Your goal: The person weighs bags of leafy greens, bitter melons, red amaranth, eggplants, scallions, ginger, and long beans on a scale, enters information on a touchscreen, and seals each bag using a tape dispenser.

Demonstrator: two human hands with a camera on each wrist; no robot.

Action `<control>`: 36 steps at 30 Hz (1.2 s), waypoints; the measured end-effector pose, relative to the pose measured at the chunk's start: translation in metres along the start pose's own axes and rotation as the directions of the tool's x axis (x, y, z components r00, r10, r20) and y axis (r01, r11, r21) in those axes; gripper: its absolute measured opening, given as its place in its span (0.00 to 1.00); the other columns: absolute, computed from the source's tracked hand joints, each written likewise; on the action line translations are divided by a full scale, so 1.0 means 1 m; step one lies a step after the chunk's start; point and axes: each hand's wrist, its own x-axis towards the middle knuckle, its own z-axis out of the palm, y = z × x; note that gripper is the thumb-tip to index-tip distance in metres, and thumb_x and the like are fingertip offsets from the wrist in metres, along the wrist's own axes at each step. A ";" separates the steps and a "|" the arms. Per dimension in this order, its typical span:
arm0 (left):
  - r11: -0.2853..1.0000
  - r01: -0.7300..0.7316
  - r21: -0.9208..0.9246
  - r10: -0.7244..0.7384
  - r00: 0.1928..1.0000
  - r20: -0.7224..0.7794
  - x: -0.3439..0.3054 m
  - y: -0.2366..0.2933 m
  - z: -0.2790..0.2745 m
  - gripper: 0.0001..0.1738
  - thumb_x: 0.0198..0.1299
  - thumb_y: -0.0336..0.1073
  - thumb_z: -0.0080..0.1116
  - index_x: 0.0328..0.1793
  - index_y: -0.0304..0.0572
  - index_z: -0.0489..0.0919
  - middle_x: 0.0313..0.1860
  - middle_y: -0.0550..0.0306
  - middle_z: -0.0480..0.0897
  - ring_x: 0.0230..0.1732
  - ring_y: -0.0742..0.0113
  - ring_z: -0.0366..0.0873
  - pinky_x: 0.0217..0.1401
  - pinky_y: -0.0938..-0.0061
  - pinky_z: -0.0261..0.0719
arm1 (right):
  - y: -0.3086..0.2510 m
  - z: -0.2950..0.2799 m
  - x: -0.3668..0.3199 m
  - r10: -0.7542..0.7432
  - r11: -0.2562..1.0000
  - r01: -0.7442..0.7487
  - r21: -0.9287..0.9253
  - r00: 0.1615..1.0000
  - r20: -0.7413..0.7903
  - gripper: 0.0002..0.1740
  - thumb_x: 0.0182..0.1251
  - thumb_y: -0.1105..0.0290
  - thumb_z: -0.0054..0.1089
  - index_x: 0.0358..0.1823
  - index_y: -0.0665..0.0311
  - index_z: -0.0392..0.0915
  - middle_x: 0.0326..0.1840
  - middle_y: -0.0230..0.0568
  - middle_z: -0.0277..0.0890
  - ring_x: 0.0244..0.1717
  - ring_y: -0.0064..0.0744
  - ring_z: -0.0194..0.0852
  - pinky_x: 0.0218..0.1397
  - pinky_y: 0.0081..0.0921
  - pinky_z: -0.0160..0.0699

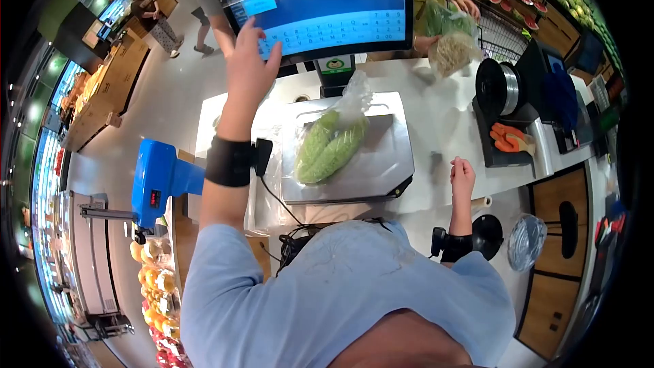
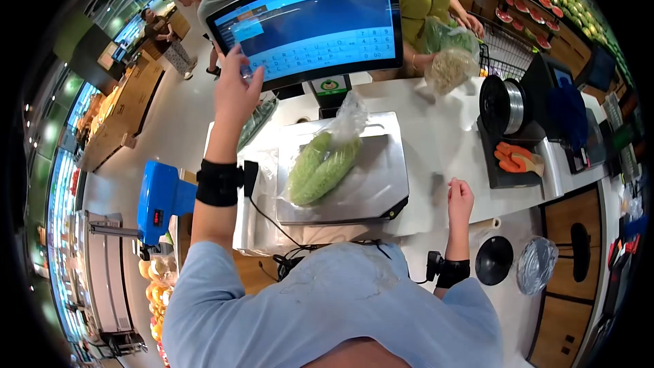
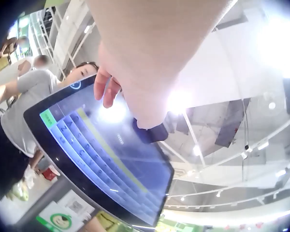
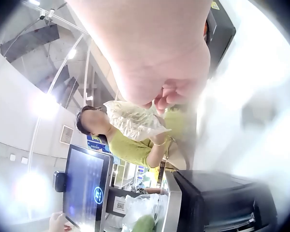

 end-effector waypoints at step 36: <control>0.956 0.251 0.151 -0.197 0.170 0.965 -0.058 0.025 0.202 0.51 0.44 0.70 0.61 0.54 0.23 0.77 0.54 0.35 0.79 0.58 0.49 0.76 0.60 0.67 0.70 | 0.059 0.056 -0.114 -0.364 0.848 0.343 -0.405 0.931 0.027 0.13 0.57 0.71 0.64 0.44 0.61 0.77 0.42 0.38 0.75 0.30 0.34 0.75 0.32 0.26 0.75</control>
